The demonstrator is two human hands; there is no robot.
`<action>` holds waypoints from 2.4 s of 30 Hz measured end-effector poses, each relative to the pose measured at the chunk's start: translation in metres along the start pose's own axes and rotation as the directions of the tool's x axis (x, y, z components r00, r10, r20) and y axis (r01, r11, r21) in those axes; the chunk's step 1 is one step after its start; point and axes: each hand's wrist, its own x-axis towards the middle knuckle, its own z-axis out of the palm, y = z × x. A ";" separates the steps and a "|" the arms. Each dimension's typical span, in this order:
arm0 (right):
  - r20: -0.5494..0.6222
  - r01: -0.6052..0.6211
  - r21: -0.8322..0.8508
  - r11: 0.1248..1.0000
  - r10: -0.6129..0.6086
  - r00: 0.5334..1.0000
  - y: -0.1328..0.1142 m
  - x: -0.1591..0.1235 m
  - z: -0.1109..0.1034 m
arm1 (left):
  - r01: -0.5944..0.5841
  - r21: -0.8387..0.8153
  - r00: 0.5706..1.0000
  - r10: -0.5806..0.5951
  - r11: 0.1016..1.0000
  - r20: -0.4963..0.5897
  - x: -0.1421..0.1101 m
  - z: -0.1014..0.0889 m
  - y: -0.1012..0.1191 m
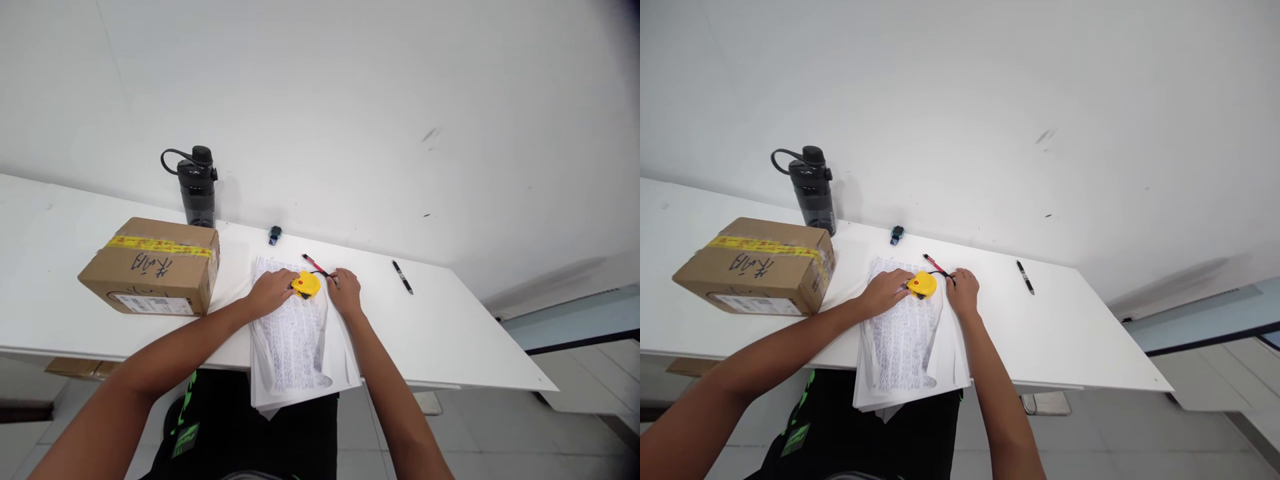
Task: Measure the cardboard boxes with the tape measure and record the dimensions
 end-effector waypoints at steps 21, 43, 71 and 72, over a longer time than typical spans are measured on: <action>0.030 -0.131 0.222 0.966 0.128 0.991 -0.005 -0.003 -0.015 | 0.107 -0.062 0.994 -0.106 0.992 0.021 0.000 -0.005 0.003; -0.008 -0.288 0.555 0.781 0.351 0.936 -0.010 -0.006 -0.024 | 0.304 0.022 0.952 -0.303 0.952 -0.044 0.004 -0.009 -0.003; -0.183 0.263 0.429 0.864 -0.202 0.962 -0.106 -0.098 -0.099 | 0.262 0.074 0.965 -0.264 0.962 0.006 0.005 -0.003 -0.009; -0.173 0.266 0.426 0.865 -0.211 0.962 -0.106 -0.098 -0.099 | 0.264 0.073 0.964 -0.265 0.962 0.007 0.005 -0.003 -0.009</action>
